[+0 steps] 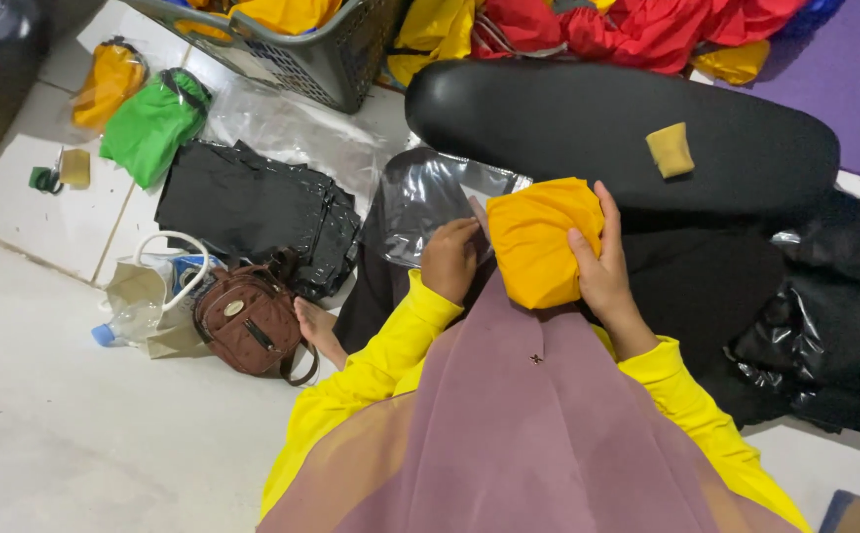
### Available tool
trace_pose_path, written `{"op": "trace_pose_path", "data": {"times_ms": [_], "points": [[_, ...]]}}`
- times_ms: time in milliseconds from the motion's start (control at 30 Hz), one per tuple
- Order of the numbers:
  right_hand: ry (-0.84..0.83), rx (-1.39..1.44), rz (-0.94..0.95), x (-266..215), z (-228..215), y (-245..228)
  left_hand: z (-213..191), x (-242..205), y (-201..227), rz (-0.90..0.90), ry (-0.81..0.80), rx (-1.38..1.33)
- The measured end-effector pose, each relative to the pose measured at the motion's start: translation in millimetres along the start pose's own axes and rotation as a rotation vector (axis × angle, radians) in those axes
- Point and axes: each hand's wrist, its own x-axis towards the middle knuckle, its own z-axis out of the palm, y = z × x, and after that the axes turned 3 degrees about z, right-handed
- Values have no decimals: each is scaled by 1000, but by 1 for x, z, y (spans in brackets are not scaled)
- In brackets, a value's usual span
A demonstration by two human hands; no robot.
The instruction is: The person uses scissors to trim a strap on a yellow rain cover, then folds the cover and places it inside a clear plastic packaging bag.
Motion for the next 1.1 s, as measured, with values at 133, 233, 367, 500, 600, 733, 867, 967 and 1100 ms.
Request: {"op": "trace_pose_path", "data": {"times_ms": [133, 233, 367, 500, 600, 733, 867, 967, 1100], "points": [[-25, -159, -99, -3, 8, 5, -1, -5, -4, 100, -18, 116], [-105, -201, -135, 9, 1, 33, -21, 1, 31, 173, 98, 206], [-131, -223, -108, 22, -8, 36, -13, -4, 23, 170, 107, 149], [-275, -237, -1, 27, -16, 23, -8, -10, 12, 160, 117, -14], [-250, -252, 31, 33, -5, 32, -14, -8, 19, 208, 103, -31], [-42, -298, 4, 43, 17, 52, -7, -14, 20, 280, 120, 196], [-132, -316, 56, 53, 31, 85, -13, -18, 28, 324, 149, 428], [-59, -242, 107, 65, 40, 112, -4, -24, 14, 263, -23, 287], [-38, -68, 200, 63, 54, 127, 25, -28, -16, 250, -96, 306]]}}
